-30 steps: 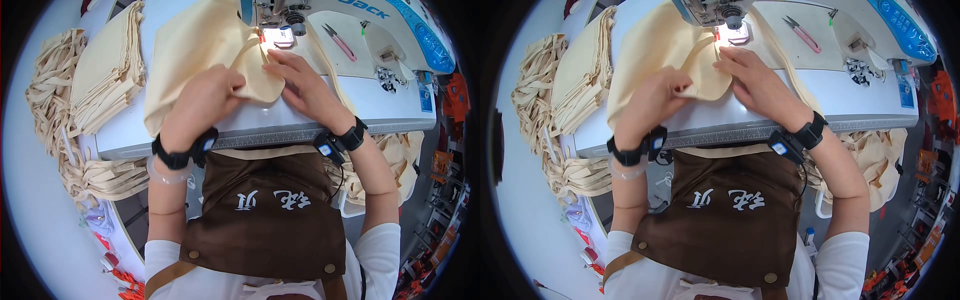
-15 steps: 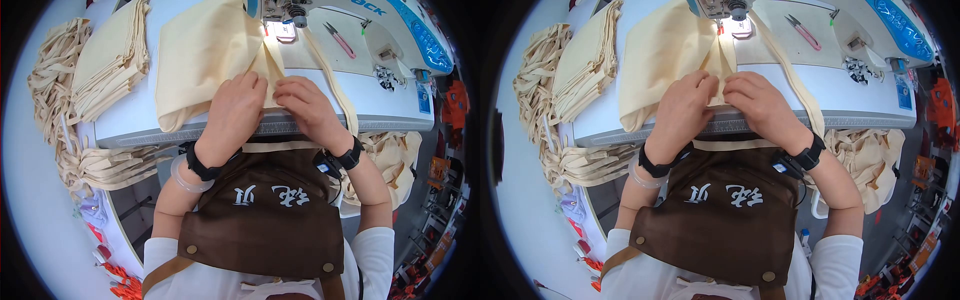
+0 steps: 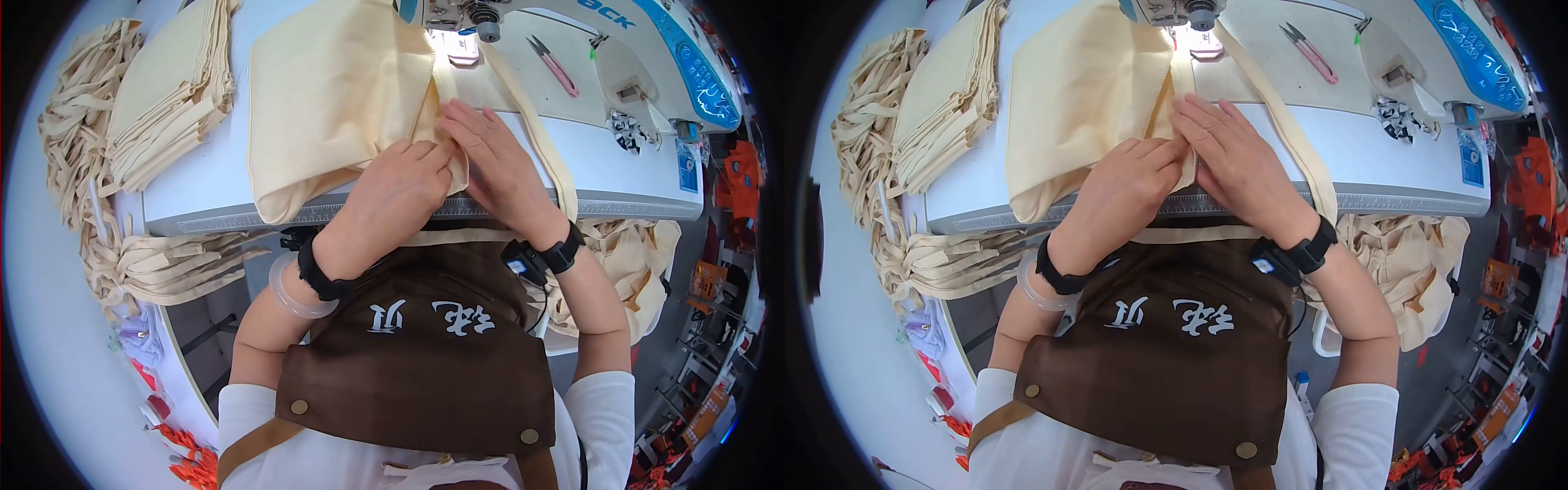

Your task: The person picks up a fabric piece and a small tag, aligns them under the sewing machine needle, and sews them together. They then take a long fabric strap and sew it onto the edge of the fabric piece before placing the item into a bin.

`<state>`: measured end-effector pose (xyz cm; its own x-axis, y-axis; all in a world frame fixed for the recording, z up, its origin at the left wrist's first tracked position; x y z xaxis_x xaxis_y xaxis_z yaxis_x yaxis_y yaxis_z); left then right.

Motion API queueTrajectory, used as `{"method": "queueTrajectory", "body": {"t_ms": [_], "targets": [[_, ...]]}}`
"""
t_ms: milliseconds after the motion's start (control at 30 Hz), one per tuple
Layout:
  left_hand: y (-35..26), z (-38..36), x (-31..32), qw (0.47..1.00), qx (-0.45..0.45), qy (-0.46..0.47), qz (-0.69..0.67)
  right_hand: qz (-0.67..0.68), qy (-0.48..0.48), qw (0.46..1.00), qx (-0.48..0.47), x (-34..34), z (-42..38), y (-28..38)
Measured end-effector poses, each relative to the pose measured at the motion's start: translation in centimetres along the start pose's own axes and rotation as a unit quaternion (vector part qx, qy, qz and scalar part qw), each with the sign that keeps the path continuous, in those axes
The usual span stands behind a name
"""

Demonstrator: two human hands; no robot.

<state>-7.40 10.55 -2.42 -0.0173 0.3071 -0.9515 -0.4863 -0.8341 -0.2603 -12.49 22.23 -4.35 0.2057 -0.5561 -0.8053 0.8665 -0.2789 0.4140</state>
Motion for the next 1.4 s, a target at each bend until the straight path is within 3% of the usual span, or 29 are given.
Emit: {"method": "queueTrajectory", "body": {"t_ms": [133, 233, 333, 433, 733, 1233, 1400], "targets": [[0.4, -0.1, -0.3, 0.997, 0.024, -0.066, 0.021, 0.089, -0.017, 0.993, 0.080, 0.4, -0.5, -0.3], [1.0, -0.5, 0.3, 0.995, 0.012, -0.092, -0.026, 0.046, -0.018, 0.996, 0.081, 0.7, -0.9, 0.0], [1.0, -0.6, 0.1, 0.993, 0.011, -0.093, -0.076, 0.076, -0.010, 0.995, 0.064, 0.8, -0.6, 0.1], [1.4, -0.3, 0.0, 0.994, 0.000, -0.036, -0.105, 0.046, 0.002, 0.999, 0.015, 0.8, -0.2, 0.0], [0.8, 0.2, 0.1, 0.997, 0.031, -0.068, -0.037, -0.028, 0.041, 0.999, -0.012, -0.2, 0.4, -0.1], [1.8, 0.2, -0.3, 0.982, 0.019, -0.082, -0.172, -0.018, 0.036, 0.999, -0.008, 0.7, 0.0, -0.3], [1.5, 0.0, -0.1, 0.984, 0.000, -0.084, -0.157, -0.023, 0.040, 0.999, 0.001, 0.8, 0.0, 0.1]]}}
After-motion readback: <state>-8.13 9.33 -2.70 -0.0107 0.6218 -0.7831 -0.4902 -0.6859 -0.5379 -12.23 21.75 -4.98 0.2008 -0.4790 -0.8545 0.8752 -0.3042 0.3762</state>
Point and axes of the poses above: each hand's wrist, its own z-axis towards the middle knuckle, its own x-axis out of the palm, y = z × x, the point moved 6 cm from there along z, towards the middle knuckle, and after that the axes turned 3 degrees about -x, right-handed, at the moved point
